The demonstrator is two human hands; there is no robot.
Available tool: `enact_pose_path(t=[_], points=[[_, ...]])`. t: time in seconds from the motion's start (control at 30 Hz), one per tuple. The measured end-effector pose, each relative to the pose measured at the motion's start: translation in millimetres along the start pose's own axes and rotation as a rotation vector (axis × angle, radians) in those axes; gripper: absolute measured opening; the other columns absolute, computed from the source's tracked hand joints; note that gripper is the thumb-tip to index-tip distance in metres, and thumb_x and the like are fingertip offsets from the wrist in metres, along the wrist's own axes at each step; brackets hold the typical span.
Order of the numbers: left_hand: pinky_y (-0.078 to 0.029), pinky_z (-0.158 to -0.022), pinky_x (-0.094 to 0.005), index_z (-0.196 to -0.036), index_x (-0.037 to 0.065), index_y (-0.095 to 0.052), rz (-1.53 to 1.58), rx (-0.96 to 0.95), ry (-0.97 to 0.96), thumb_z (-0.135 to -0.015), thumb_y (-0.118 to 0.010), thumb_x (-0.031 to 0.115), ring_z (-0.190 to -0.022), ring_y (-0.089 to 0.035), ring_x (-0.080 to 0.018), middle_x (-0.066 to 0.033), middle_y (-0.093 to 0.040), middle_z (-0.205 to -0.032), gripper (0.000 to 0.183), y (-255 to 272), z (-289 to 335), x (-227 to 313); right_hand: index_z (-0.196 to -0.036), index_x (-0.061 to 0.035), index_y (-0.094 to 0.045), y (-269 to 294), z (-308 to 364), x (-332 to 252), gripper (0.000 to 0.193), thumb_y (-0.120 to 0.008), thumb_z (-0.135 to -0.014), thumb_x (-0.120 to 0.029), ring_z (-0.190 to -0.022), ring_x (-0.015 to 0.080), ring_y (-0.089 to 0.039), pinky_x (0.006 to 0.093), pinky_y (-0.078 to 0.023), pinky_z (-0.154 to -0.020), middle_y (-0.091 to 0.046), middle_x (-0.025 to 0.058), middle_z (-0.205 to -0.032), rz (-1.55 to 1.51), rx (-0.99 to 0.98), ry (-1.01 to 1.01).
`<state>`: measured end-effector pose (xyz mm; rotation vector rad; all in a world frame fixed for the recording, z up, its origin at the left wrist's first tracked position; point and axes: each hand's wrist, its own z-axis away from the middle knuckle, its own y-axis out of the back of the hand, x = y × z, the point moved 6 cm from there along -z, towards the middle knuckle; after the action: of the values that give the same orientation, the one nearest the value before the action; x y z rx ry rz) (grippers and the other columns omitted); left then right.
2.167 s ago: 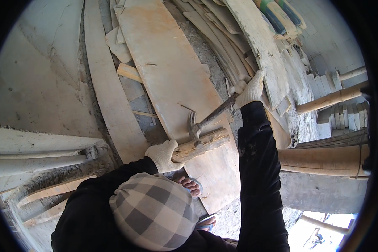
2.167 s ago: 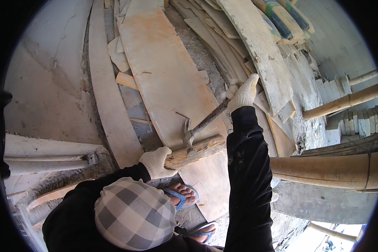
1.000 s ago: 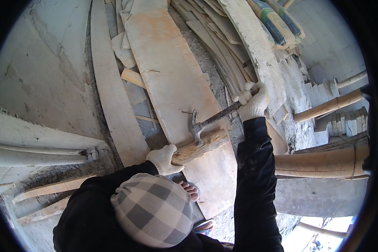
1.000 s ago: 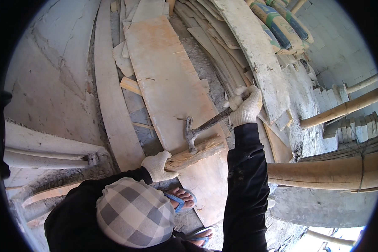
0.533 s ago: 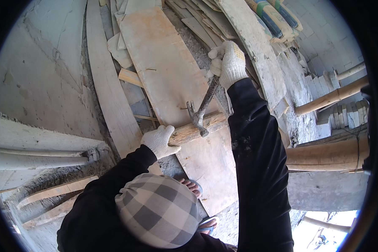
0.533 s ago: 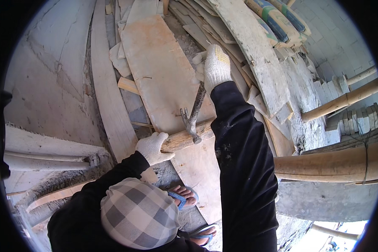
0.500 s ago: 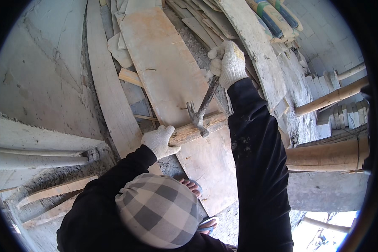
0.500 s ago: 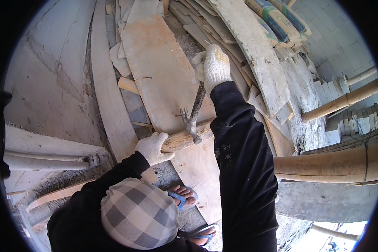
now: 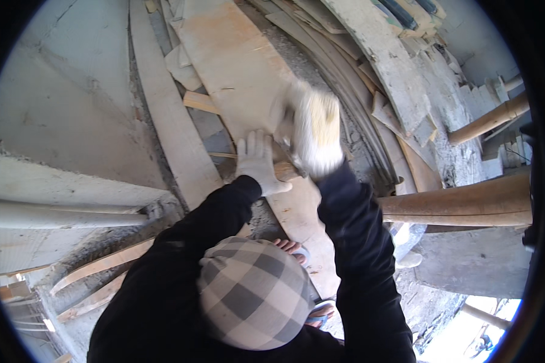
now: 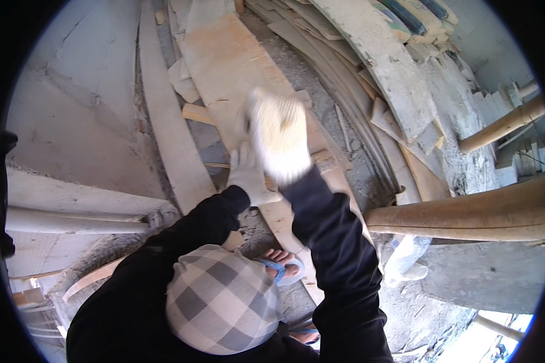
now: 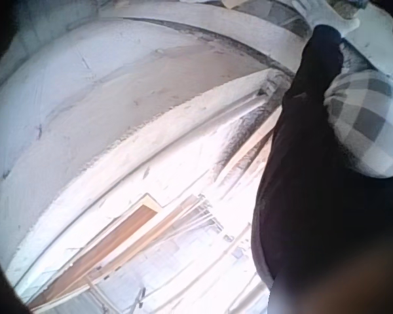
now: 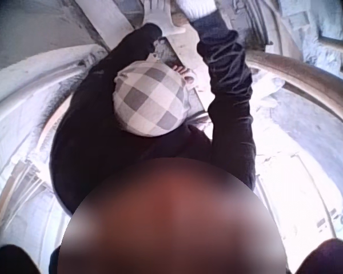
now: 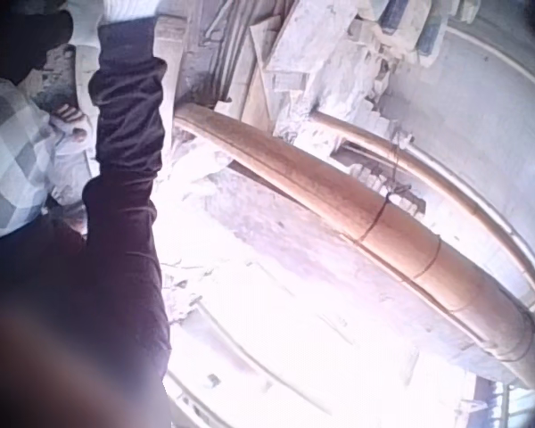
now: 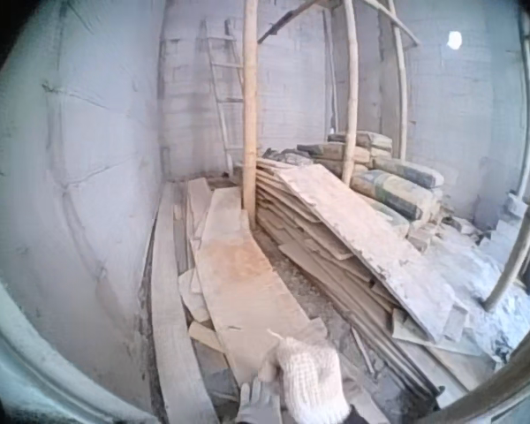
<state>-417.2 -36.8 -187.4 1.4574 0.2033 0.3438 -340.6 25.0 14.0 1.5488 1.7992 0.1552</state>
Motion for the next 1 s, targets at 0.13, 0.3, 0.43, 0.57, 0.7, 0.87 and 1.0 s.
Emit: enact_pose_path(t=[0.13,0.3,0.43,0.57,0.7,0.87,1.0], points=[[0.002,-0.115,-0.0535,-0.143,-0.006,-0.030,0.121,0.064,-0.070,-0.064,-0.060,0.071,-0.145,-0.004,-0.0392,-0.0254,-0.015,-0.155,0.115,-7.1,-6.6,3.5,-0.098,-0.0043,-0.061,-10.1,36.7,-38.2,0.028,-0.065,-0.071,-0.011,-0.076,0.0283,-0.061,0.0386,-0.046,-0.068,-0.062,0.0101,-0.087,0.146,0.004,0.074],[0.000,-0.115,-0.0550,-0.146,-0.008,-0.020,0.155,-0.022,-0.077,-0.061,-0.067,0.067,-0.144,-0.005,-0.0405,-0.0278,-0.016,-0.153,0.123,0.2,-4.0,3.4,-0.075,-0.0029,-0.058,-1.7,-13.1,10.7,0.010,-0.065,-0.068,0.001,-0.051,0.0219,-0.058,0.0319,-0.045,-0.047,-0.059,0.0065,-0.063,0.034,0.054,-0.190],[-0.002,-0.114,-0.0544,-0.143,-0.011,-0.024,0.146,0.015,-0.099,-0.062,-0.067,0.064,-0.144,-0.007,-0.0416,-0.0305,-0.018,-0.151,0.119,11.7,-2.9,6.1,-0.079,-0.0027,-0.058,-14.0,-51.8,44.0,0.015,-0.068,-0.069,-0.003,-0.052,0.0210,-0.055,0.0325,-0.045,-0.049,-0.058,0.0074,-0.066,0.382,-0.087,-0.187],[0.001,-0.116,-0.0525,-0.146,-0.009,-0.017,0.150,-0.082,-0.066,-0.062,-0.068,0.063,-0.145,-0.003,-0.0399,-0.0284,-0.011,-0.154,0.121,5.6,0.0,7.8,-0.087,-0.0004,-0.058,64.6,56.6,-21.5,0.020,-0.063,-0.078,-0.017,-0.060,0.0177,-0.054,0.0367,-0.047,-0.058,-0.058,0.0060,-0.071,0.053,0.197,-0.227],[0.001,-0.116,-0.0517,-0.148,-0.005,-0.010,0.072,-0.130,-0.031,-0.063,-0.070,0.062,-0.146,0.002,-0.0389,-0.0267,-0.007,-0.156,0.124,6.5,2.1,13.0,-0.068,-0.0038,-0.050,134.1,183.2,-29.6,0.041,-0.043,-0.097,-0.032,-0.039,0.0131,-0.035,0.0293,-0.038,-0.045,-0.040,0.0032,-0.051,-0.626,0.628,-0.777],[0.000,-0.116,-0.0529,-0.150,-0.001,-0.012,-0.007,-0.127,0.009,-0.061,-0.073,0.063,-0.146,0.000,-0.0366,-0.0235,-0.009,-0.157,0.125,22.5,2.0,22.7,-0.067,-0.0010,-0.051,153.0,230.5,-29.2,0.044,-0.048,-0.096,-0.034,-0.044,0.0159,-0.039,0.0347,-0.041,-0.049,-0.044,0.0072,-0.054,-0.895,0.600,-0.808],[-0.003,-0.115,-0.0564,-0.149,0.004,-0.021,-0.081,0.040,-0.122,-0.062,-0.074,0.061,-0.144,-0.005,-0.0420,-0.0264,-0.015,-0.154,0.117,34.9,22.6,48.6,-0.069,0.0025,-0.052,172.2,256.0,-56.4,0.049,-0.049,-0.095,-0.039,-0.052,0.0259,-0.049,0.0396,-0.044,-0.055,-0.048,0.0123,-0.058,-0.941,0.481,-0.688]])
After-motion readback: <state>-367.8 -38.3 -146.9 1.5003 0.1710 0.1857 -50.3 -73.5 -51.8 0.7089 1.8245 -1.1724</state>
